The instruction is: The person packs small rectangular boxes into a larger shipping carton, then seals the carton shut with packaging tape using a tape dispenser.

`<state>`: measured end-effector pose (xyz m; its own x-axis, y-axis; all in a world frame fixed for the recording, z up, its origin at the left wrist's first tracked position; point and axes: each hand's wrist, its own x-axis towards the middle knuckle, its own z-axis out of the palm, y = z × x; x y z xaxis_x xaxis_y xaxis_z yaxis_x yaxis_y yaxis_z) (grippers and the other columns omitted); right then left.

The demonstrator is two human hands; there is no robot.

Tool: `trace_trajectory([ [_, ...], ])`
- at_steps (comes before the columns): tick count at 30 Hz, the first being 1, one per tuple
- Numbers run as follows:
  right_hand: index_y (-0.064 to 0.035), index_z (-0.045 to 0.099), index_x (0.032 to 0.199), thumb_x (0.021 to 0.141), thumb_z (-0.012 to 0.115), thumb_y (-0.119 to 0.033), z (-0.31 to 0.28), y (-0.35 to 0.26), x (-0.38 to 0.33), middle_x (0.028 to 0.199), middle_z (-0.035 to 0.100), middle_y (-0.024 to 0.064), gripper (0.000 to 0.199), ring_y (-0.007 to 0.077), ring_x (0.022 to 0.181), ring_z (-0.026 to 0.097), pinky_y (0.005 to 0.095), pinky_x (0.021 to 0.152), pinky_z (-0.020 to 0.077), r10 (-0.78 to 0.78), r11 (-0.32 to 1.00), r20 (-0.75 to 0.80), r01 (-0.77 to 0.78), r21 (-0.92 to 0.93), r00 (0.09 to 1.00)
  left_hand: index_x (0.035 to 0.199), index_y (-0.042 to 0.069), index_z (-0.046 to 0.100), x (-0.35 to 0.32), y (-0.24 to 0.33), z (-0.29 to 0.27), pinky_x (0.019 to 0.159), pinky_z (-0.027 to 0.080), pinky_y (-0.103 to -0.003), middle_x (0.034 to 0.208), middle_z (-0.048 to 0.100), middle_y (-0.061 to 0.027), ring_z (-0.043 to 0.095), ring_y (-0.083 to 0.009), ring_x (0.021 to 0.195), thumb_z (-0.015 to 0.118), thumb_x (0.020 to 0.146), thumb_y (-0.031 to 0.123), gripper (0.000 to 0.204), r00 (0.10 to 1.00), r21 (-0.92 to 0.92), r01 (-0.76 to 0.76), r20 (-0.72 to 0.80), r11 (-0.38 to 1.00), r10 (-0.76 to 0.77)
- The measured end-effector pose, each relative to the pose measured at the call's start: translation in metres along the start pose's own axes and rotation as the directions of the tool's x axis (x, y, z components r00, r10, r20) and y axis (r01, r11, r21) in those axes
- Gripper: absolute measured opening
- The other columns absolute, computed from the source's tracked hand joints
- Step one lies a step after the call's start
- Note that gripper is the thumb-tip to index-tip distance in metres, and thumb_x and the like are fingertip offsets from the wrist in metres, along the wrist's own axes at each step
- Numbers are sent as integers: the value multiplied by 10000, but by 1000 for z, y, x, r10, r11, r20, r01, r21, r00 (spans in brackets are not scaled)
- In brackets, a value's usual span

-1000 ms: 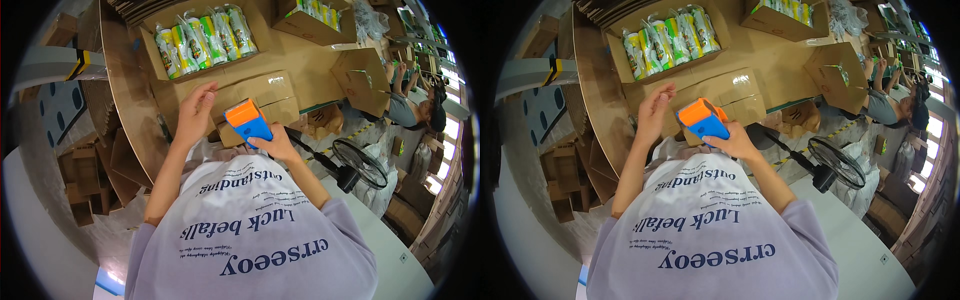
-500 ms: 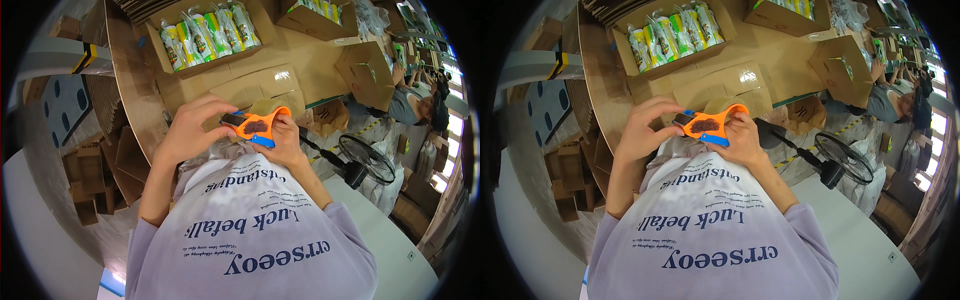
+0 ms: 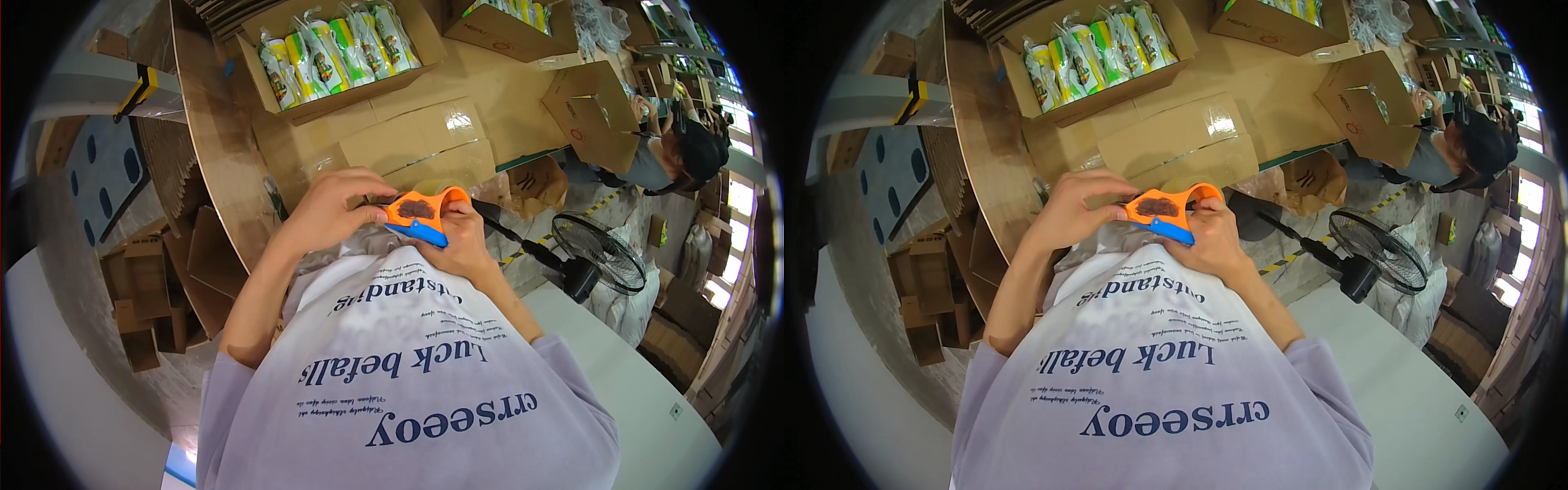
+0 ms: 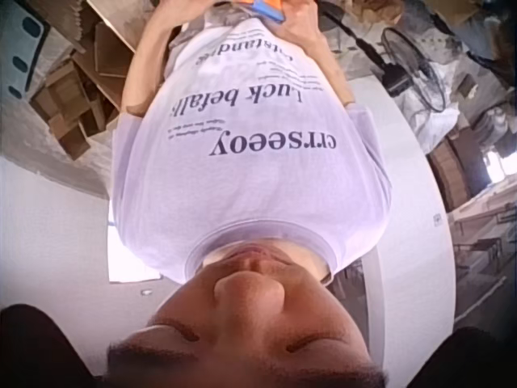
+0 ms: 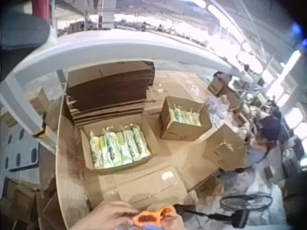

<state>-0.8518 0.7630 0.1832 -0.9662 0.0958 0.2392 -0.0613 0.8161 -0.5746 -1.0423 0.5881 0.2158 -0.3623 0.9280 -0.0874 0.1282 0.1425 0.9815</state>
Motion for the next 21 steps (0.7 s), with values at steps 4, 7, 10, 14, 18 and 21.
trace_trajectory([
  [4, -126, 729, 819, 682, 815, -258, 2, -5, -7, 599, 626, 57, 209, 238, 563, 602, 330, 725, 472, 64, 998, 49, -64, 6, 997, 1063, 0, 699, 3, -7, 4, 843, 500, -353, 994, 706, -93, 644, -228, 922, 738, 728, 32, 339, 994, -1, 48, 94, 999, -48],
  [7, -105, 721, 821, 727, 790, -270, 9, -8, -11, 627, 640, 73, 203, 256, 592, 617, 343, 728, 487, 121, 987, 70, -127, 98, 990, 1043, -16, 690, 11, -17, -6, 783, 499, -342, 933, 693, -89, 638, -217, 870, 731, 766, 28, 283, 984, 8, 52, 168, 999, -53],
  [10, -69, 710, 854, 781, 763, -295, 3, -11, 0, 654, 643, 91, 243, 257, 607, 618, 343, 711, 500, 362, 845, 359, -465, 263, 860, 985, -1, 705, 26, -55, -22, 730, 492, -297, 874, 670, -40, 607, -138, 811, 712, 839, 98, 177, 907, -433, 397, 319, 809, -274],
  [14, 3, 663, 967, 837, 733, -319, 15, -7, 11, 700, 656, 80, 354, 195, 622, 618, 319, 645, 508, 509, 404, 550, -748, 527, 663, 922, 2, 700, 67, -70, -33, 652, 468, -253, 819, 646, -13, 568, -84, 734, 673, 880, 143, 149, 785, -239, 602, 353, 761, -510],
  [18, 24, 641, 915, 870, 712, -321, -3, -4, 44, 759, 662, 88, 355, 174, 635, 666, 292, 632, 534, 540, 91, 662, -818, 568, 520, 839, 11, 681, 107, -72, -41, 586, 433, -238, 774, 643, 5, 536, -53, 681, 679, 869, 130, 124, 813, -54, 541, 288, 839, -506],
  [21, 17, 637, 892, 876, 712, -324, -1, 0, 48, 757, 656, 83, 350, 174, 639, 672, 277, 608, 524, 581, 35, 661, -826, 563, 475, 795, -1, 703, 125, -69, -42, 558, 431, -258, 702, 628, -14, 531, -69, 643, 687, 830, 111, 119, 837, -20, 505, 253, 863, -484],
])
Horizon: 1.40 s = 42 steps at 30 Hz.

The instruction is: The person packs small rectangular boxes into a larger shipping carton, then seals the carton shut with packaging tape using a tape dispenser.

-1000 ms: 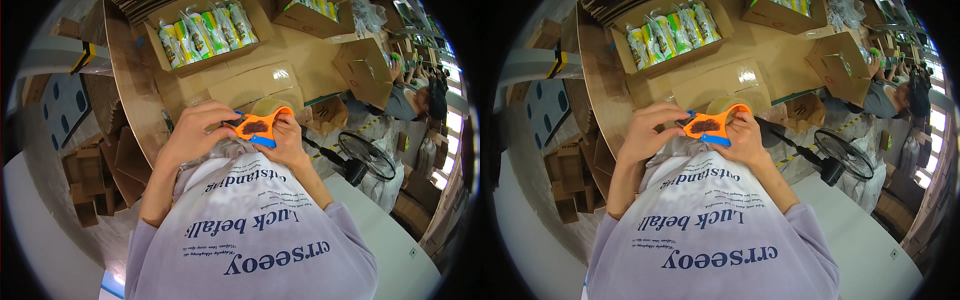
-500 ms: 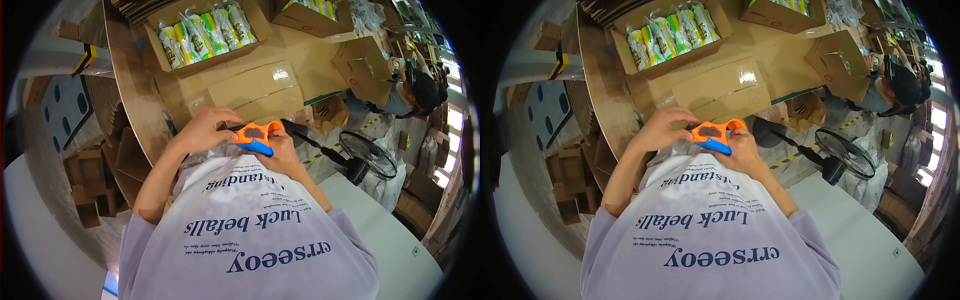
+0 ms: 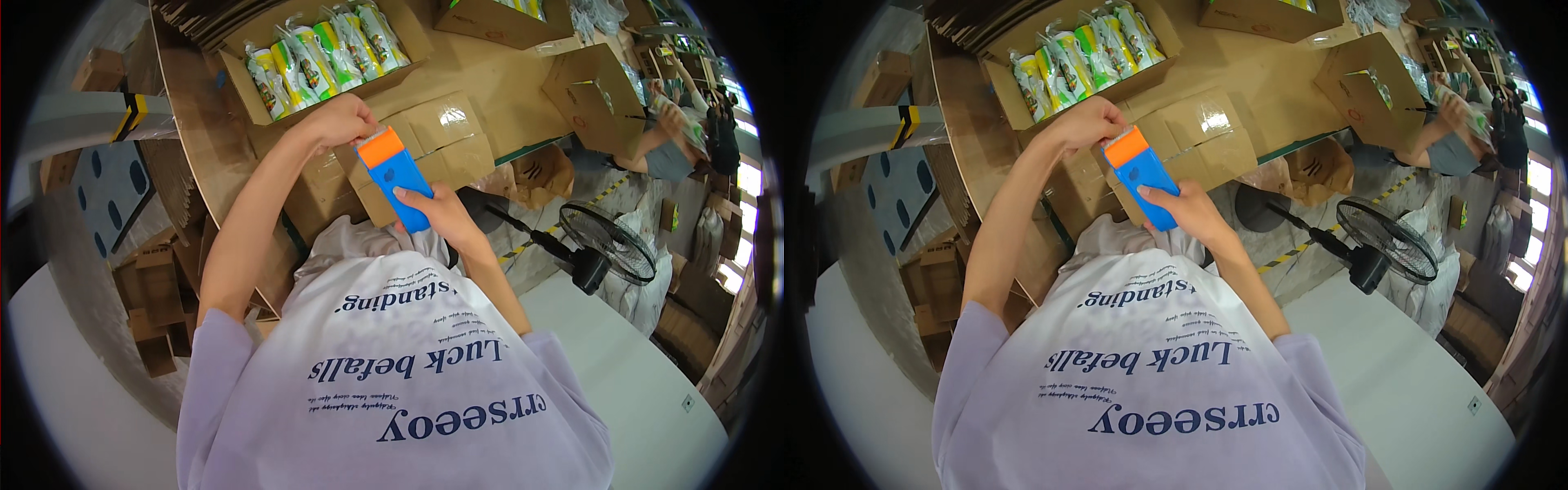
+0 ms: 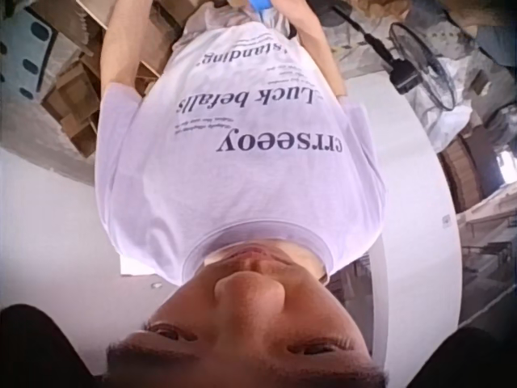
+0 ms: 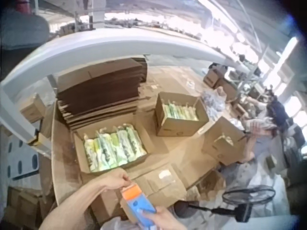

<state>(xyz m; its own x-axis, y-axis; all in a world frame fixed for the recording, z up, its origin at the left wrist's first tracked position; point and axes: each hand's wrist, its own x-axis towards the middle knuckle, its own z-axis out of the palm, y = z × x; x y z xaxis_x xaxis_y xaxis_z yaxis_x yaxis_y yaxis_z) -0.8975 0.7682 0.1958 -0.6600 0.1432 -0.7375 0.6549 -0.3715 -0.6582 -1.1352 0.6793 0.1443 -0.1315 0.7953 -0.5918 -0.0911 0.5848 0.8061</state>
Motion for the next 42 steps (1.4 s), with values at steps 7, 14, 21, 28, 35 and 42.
trace_trajectory([
  [7, 39, 656, 930, 874, 713, -307, -8, 47, -6, 770, 663, 79, 355, 149, 664, 654, 266, 624, 507, -43, 989, -6, 43, 145, 999, 850, -28, 697, 20, -28, -29, 672, 504, -362, 771, 696, -138, 659, -237, 710, 705, 817, 138, 169, 893, 416, -190, -304, 889, 333],
  [14, 30, 659, 915, 871, 708, -322, 1, 28, -3, 749, 656, 84, 358, 158, 639, 656, 273, 603, 515, -14, 998, -70, 18, 57, 997, 848, -20, 635, 24, -40, -5, 749, 505, -452, 902, 664, -185, 652, -371, 864, 612, 878, 68, 96, 784, 693, -116, -376, 712, 494],
  [21, 36, 632, 846, 859, 710, -362, 6, 11, 1, 696, 654, 118, 406, 181, 596, 662, 293, 566, 527, 64, 998, -39, -64, 24, 997, 835, 9, 641, 30, -55, 0, 747, 508, -478, 876, 634, -173, 638, -377, 859, 615, 896, 114, 124, 713, 844, -16, -366, 536, 598],
  [28, 35, 636, 864, 861, 710, -346, 9, 10, 3, 706, 652, 117, 388, 195, 571, 661, 295, 550, 526, 25, 999, -62, -22, 39, 998, 883, 4, 654, 41, -70, -7, 763, 513, -465, 894, 647, -176, 642, -367, 874, 633, 885, 137, 135, 677, 901, -53, -284, 430, 679],
  [35, 28, 620, 866, 869, 707, -342, 5, 23, 2, 720, 644, 104, 381, 193, 570, 658, 291, 548, 513, 15, 999, -46, -13, 38, 999, 1186, 18, 659, 42, -99, -10, 859, 512, -441, 1041, 686, -220, 658, -375, 951, 716, 839, 300, 450, 863, 791, -44, -278, 610, 422],
  [42, 28, 629, 926, 863, 711, -332, 3, 18, -1, 755, 650, 105, 374, 187, 566, 657, 285, 538, 509, 31, 998, -78, -26, 61, 996, 1366, 24, 543, 28, -89, -21, 1018, 457, -353, 1270, 630, -206, 609, -333, 1171, 644, 922, 336, 552, 961, 517, 130, -277, 846, 22],
])
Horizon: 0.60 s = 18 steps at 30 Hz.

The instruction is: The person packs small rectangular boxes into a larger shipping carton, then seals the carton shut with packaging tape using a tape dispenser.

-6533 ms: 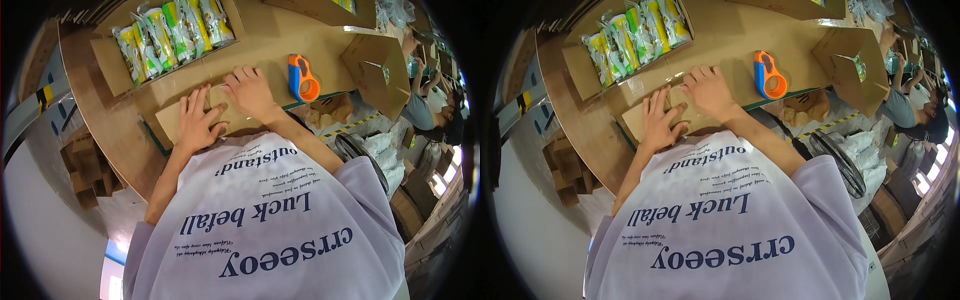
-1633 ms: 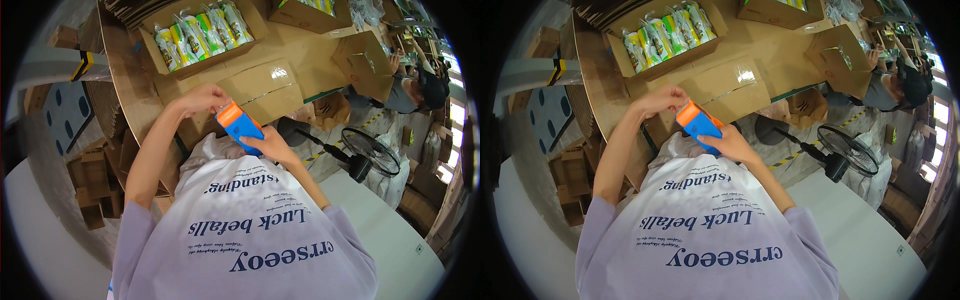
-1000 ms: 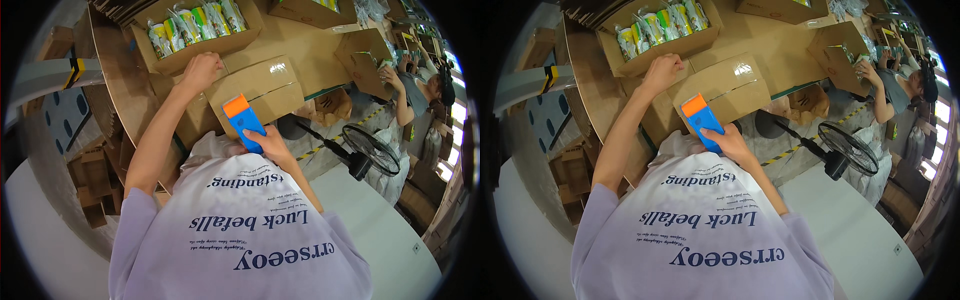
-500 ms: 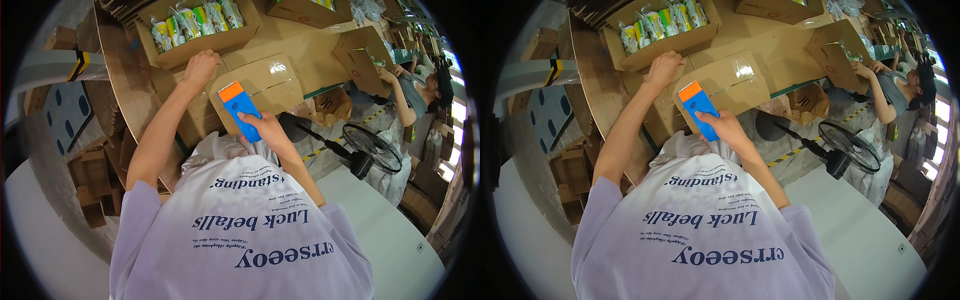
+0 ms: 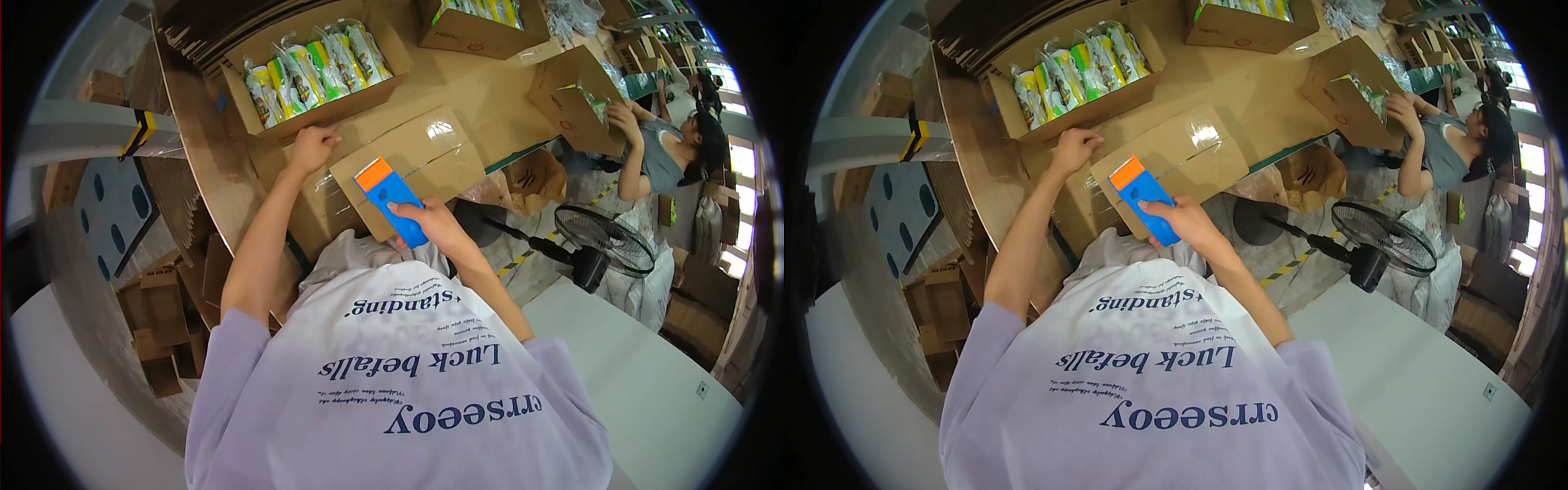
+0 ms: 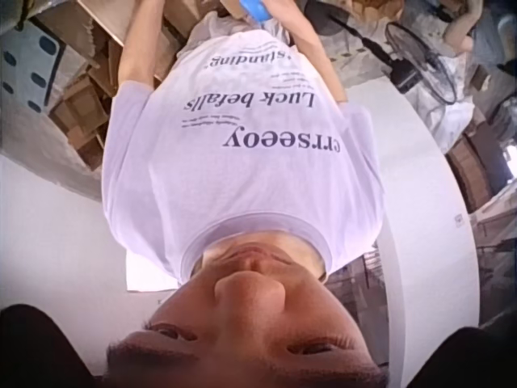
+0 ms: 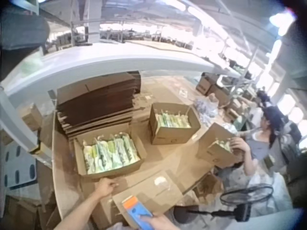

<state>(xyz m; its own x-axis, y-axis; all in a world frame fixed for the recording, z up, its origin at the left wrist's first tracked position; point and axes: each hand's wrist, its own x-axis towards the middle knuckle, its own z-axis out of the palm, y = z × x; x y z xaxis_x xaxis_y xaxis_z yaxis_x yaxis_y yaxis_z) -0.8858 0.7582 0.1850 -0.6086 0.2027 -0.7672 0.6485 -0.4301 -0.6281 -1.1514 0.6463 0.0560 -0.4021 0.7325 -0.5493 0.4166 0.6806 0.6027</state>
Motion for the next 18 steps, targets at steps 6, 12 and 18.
trace_trajectory([
  [6, 20, 630, 929, 866, 708, -333, -1, -2, 3, 733, 641, 91, 368, 180, 554, 646, 284, 535, 505, -46, 999, 8, 46, -16, 999, 1459, 73, 454, -37, 21, 23, 1189, 225, -345, 1537, 392, -67, 332, -218, 1429, 215, 1054, 528, 655, 964, -705, -93, 113, 704, 241],
  [12, 23, 645, 932, 871, 700, -305, -16, 11, 6, 760, 679, 119, 337, 184, 591, 654, 288, 568, 502, 27, 995, 77, -19, -100, 997, 1406, 41, 491, -38, -3, 92, 1149, 277, -344, 1461, 473, -120, 408, -235, 1371, 340, 1052, 431, 548, 966, -731, -256, -209, 632, 149],
  [18, 68, 653, 1000, 854, 730, -241, -17, 9, -1, 807, 695, 141, 351, 192, 645, 688, 298, 593, 556, 110, 994, 72, -109, -17, 991, 888, -30, 644, -88, 28, 116, 811, 513, -343, 927, 698, -147, 677, -264, 871, 675, 896, 124, 157, 680, -544, -335, -705, 769, -202],
])
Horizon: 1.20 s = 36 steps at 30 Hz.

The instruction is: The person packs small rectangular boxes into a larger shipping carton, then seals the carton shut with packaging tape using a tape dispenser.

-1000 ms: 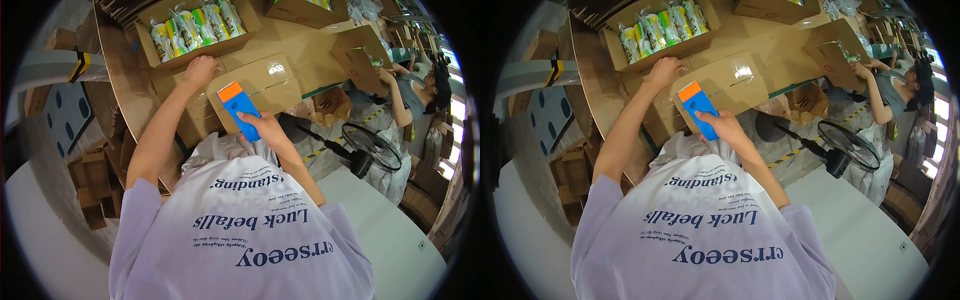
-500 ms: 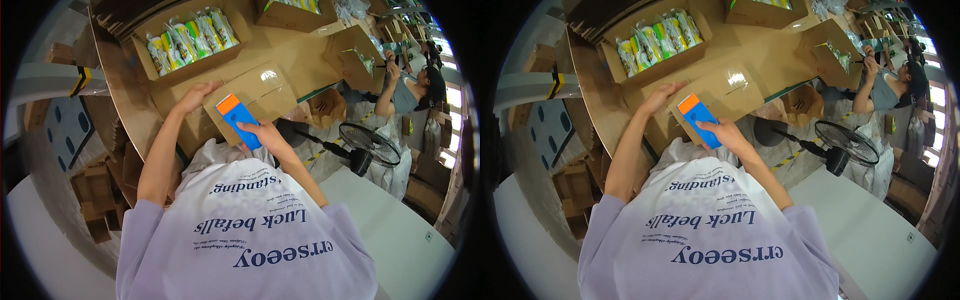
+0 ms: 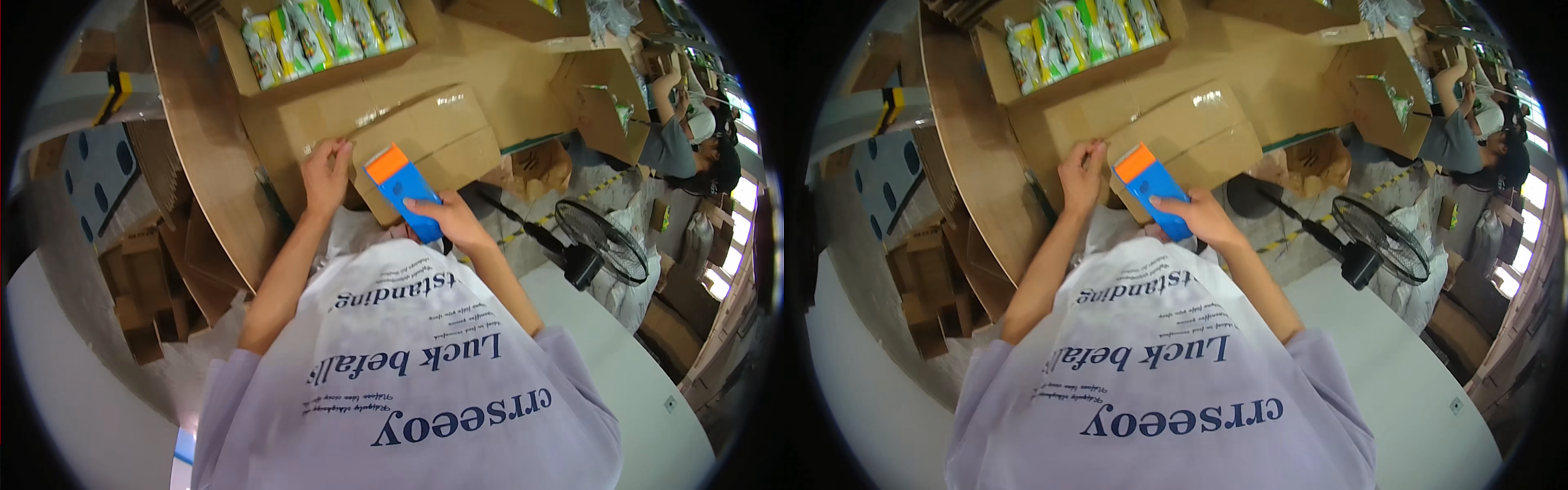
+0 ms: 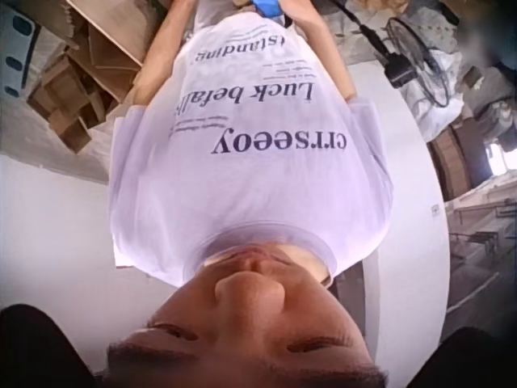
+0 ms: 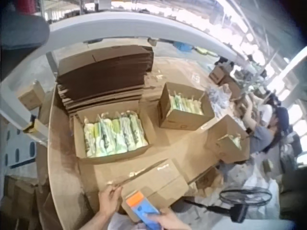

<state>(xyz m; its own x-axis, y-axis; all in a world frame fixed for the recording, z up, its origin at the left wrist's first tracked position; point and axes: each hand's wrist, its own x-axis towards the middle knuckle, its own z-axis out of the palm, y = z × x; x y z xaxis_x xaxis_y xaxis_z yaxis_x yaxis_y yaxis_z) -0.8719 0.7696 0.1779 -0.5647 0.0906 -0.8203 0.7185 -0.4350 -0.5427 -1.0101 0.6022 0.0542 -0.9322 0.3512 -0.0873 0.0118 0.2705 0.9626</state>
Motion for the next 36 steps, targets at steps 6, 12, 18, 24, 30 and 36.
trace_trajectory([
  [6, 75, 643, 984, 835, 745, -264, -13, -4, -4, 801, 691, 143, 384, 197, 640, 683, 298, 595, 548, 48, 992, 8, -48, 118, 999, 983, -33, 627, -16, 7, -7, 834, 501, -396, 945, 657, -192, 635, -390, 917, 700, 867, 135, 217, 986, 190, -92, 151, 977, 64],
  [12, 61, 657, 1022, 819, 754, -302, -18, -6, -7, 793, 688, 105, 427, 174, 628, 665, 281, 598, 535, 99, 992, -14, -100, -75, 995, 1400, -48, 348, -36, 3, -7, 1056, 384, -457, 1364, 422, -292, 459, -451, 1240, 735, 825, 98, 708, 906, 282, -359, 334, 890, 260],
  [18, 44, 683, 953, 808, 745, -354, -15, 1, -13, 790, 691, 109, 428, 161, 603, 653, 267, 596, 531, -21, 997, -15, 20, -76, 1000, 1332, -43, 434, -33, 2, -9, 1038, 400, -469, 1359, 429, -318, 450, -467, 1255, 761, 808, 108, 635, 873, 207, -433, 339, 877, 351],
  [24, 43, 681, 935, 819, 733, -356, -20, 12, -10, 790, 694, 117, 420, 155, 591, 647, 263, 582, 525, 20, 996, -1, -20, -92, 1000, 1204, 1, 549, -36, -2, -11, 976, 452, -471, 1384, 408, -306, 439, -470, 1278, 790, 794, 160, 501, 814, 251, -536, 407, 806, 415],
  [30, 47, 660, 885, 819, 730, -354, -15, 11, -23, 741, 657, 93, 412, 167, 614, 647, 288, 581, 513, -68, 988, -27, 64, -142, 997, 1193, 10, 494, -35, -14, -8, 959, 451, -460, 1456, 272, -287, 453, -463, 1251, 765, 830, 179, 484, 859, 117, -381, 412, 917, 305],
  [36, 38, 672, 844, 837, 729, -360, -67, 67, -101, 690, 637, 72, 402, 143, 603, 633, 284, 588, 511, 155, 942, -113, -182, -284, 981, 1202, -42, 464, -33, -33, -4, 1021, 388, -451, 1446, 245, -281, 410, -423, 1248, 737, 846, 174, 498, 873, 71, -315, 413, 947, 259],
])
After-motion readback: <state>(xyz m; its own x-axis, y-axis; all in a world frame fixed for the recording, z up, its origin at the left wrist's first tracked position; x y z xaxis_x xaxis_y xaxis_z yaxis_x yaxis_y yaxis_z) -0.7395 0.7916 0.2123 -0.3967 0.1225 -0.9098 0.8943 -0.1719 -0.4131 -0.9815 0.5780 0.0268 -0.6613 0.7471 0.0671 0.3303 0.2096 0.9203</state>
